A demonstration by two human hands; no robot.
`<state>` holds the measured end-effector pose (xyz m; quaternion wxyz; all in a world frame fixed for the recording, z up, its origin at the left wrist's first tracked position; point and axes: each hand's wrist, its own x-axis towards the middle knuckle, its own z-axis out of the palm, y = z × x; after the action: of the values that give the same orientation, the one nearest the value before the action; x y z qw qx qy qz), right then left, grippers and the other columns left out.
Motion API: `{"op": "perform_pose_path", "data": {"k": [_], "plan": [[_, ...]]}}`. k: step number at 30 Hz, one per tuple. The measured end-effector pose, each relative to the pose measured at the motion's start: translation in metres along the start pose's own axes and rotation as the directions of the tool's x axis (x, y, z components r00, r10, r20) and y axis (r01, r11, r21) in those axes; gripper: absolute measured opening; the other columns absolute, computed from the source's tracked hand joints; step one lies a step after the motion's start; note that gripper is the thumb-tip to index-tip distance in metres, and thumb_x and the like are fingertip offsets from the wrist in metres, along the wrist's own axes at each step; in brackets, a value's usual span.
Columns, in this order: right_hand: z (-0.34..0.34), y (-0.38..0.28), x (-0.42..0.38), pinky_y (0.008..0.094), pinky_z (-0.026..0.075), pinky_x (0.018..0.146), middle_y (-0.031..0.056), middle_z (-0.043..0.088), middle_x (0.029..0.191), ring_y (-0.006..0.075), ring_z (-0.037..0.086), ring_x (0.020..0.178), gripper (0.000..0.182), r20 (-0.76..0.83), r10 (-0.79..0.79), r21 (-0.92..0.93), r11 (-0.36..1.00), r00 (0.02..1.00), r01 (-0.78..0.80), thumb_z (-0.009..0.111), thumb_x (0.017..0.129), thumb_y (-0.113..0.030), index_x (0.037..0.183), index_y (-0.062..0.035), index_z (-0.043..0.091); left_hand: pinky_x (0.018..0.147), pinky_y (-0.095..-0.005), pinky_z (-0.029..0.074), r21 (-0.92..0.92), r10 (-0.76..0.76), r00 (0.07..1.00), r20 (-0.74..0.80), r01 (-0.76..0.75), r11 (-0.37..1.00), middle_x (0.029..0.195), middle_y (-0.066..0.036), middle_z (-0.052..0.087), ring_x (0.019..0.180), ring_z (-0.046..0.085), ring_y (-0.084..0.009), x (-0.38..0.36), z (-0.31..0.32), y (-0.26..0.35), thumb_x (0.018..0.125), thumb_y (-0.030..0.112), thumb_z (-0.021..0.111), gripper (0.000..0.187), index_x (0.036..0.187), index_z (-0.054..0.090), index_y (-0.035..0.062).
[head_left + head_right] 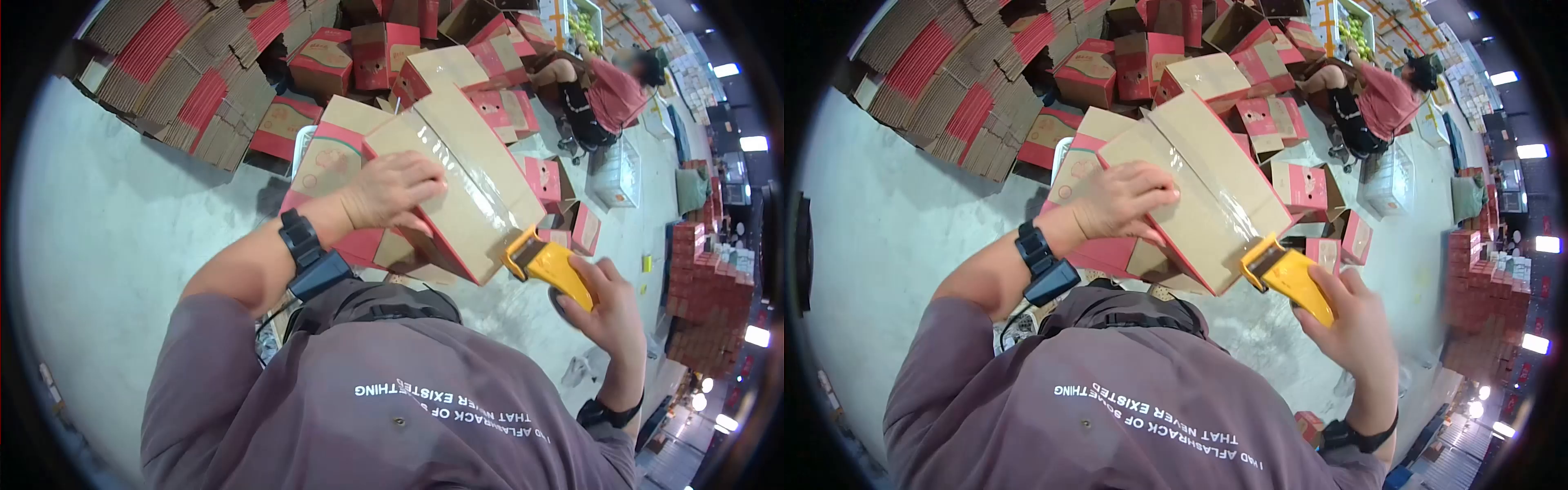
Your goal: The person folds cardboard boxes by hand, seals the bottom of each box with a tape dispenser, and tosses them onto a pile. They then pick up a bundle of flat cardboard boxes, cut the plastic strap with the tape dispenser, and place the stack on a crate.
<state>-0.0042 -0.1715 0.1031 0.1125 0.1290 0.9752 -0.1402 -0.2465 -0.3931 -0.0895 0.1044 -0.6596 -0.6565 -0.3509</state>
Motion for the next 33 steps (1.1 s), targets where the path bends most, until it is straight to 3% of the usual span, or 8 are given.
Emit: {"op": "perform_pose_path", "data": {"k": [7, 11, 14, 18, 21, 25, 27, 33], "plan": [[0.184, 0.065, 0.046, 0.0433, 0.051, 0.070, 0.0166, 0.058, 0.092, 0.0344, 0.062, 0.080, 0.045, -0.075, 0.000, -0.024, 1.000, 0.997, -0.002, 0.070, 0.073, -0.033, 0.112, -0.0114, 0.062, 0.090, -0.0403, 0.046, 0.074, -0.109, 0.993, 0.049, 0.105, 0.992, 0.112, -0.008, 0.053, 0.106, 0.052, -0.0294, 0.012, 0.004, 0.021, 0.058, 0.036, 0.081, 0.066, 0.113, 0.056, 0.0095], [0.176, 0.066, 0.065, 0.0429, 0.051, 0.071, 0.0160, 0.058, 0.093, 0.0335, 0.063, 0.083, 0.044, -0.058, 0.054, -0.005, 0.998, 0.997, -0.055, 0.070, 0.072, -0.034, 0.108, -0.0107, 0.062, 0.092, -0.0396, 0.045, -0.014, -0.150, 0.981, 0.121, 0.153, 0.988, 0.114, -0.010, 0.053, 0.107, 0.052, -0.0299, 0.016, -0.020, 0.017, 0.066, 0.030, 0.079, 0.060, 0.116, 0.056, 0.0078], [0.148, 0.084, 0.064, 0.0425, 0.052, 0.074, 0.0147, 0.059, 0.094, 0.0334, 0.063, 0.085, 0.042, -0.119, 0.010, 0.033, 0.999, 0.993, -0.007, 0.072, 0.070, -0.034, 0.104, -0.0104, 0.062, 0.092, -0.0374, 0.045, 0.163, -0.310, 0.933, -0.180, 0.339, 0.926, 0.116, -0.012, 0.053, 0.108, 0.052, -0.0287, 0.001, -0.030, -0.015, 0.073, 0.023, 0.074, 0.054, 0.121, 0.055, 0.0062], [0.095, 0.095, 0.104, 0.0435, 0.051, 0.075, 0.0146, 0.060, 0.097, 0.0337, 0.062, 0.089, 0.041, -0.052, 0.072, -0.263, 0.961, 0.996, -0.083, 0.070, 0.071, -0.035, 0.104, -0.0119, 0.062, 0.093, -0.0360, 0.043, -0.403, -0.648, 0.697, 0.307, 0.712, 0.575, 0.116, -0.011, 0.052, 0.105, 0.053, -0.0280, -0.011, -0.060, 0.022, 0.078, 0.020, 0.070, 0.050, 0.123, 0.055, 0.0067], [0.045, 0.103, 0.133, 0.0438, 0.051, 0.076, 0.0145, 0.061, 0.092, 0.0351, 0.062, 0.090, 0.037, -0.244, 0.180, -0.311, 0.916, 0.953, -0.253, 0.068, 0.074, -0.038, 0.101, -0.0125, 0.063, 0.094, -0.0412, 0.041, -0.145, -0.251, 0.880, 0.403, 0.332, 0.932, 0.119, -0.010, 0.051, 0.105, 0.052, -0.0305, -0.021, -0.069, 0.045, 0.076, 0.032, 0.071, 0.047, 0.115, 0.058, 0.0090], [-0.037, 0.062, 0.200, 0.0374, 0.049, 0.077, 0.0146, 0.065, 0.091, 0.0285, 0.064, 0.091, 0.043, -0.416, 0.213, 0.017, 0.974, 0.884, -0.227, 0.066, 0.076, -0.043, 0.101, -0.0090, 0.065, 0.098, -0.0446, 0.038, -0.133, 0.123, 0.965, 0.231, -0.095, 0.987, 0.128, -0.009, 0.049, 0.119, 0.046, -0.0301, 0.007, -0.034, 0.031, 0.067, 0.048, 0.070, 0.060, 0.110, 0.057, 0.0093], [-0.055, 0.031, 0.246, 0.0363, 0.049, 0.075, 0.0155, 0.068, 0.090, 0.0274, 0.065, 0.085, 0.043, -0.290, -0.100, 0.074, 0.989, 0.952, 0.127, 0.065, 0.076, -0.044, 0.095, -0.0058, 0.068, 0.099, -0.0439, 0.038, -0.170, 0.127, 0.972, 0.200, -0.094, 0.981, 0.131, -0.009, 0.048, 0.122, 0.044, -0.0296, 0.013, -0.008, 0.025, 0.066, 0.050, 0.070, 0.064, 0.112, 0.056, 0.0080], [0.038, -0.065, 0.387, 0.0361, 0.050, 0.080, 0.0131, 0.069, 0.098, 0.0274, 0.066, 0.088, 0.048, 0.311, 0.151, -0.276, 0.959, 0.938, -0.063, 0.073, 0.067, -0.039, 0.100, -0.0048, 0.070, 0.098, -0.0393, 0.039, -0.258, 0.103, 0.991, 0.080, -0.080, 0.963, 0.124, -0.010, 0.050, 0.119, 0.045, -0.0275, 0.010, 0.020, 0.034, 0.058, 0.050, 0.071, 0.075, 0.113, 0.053, 0.0016]]}}
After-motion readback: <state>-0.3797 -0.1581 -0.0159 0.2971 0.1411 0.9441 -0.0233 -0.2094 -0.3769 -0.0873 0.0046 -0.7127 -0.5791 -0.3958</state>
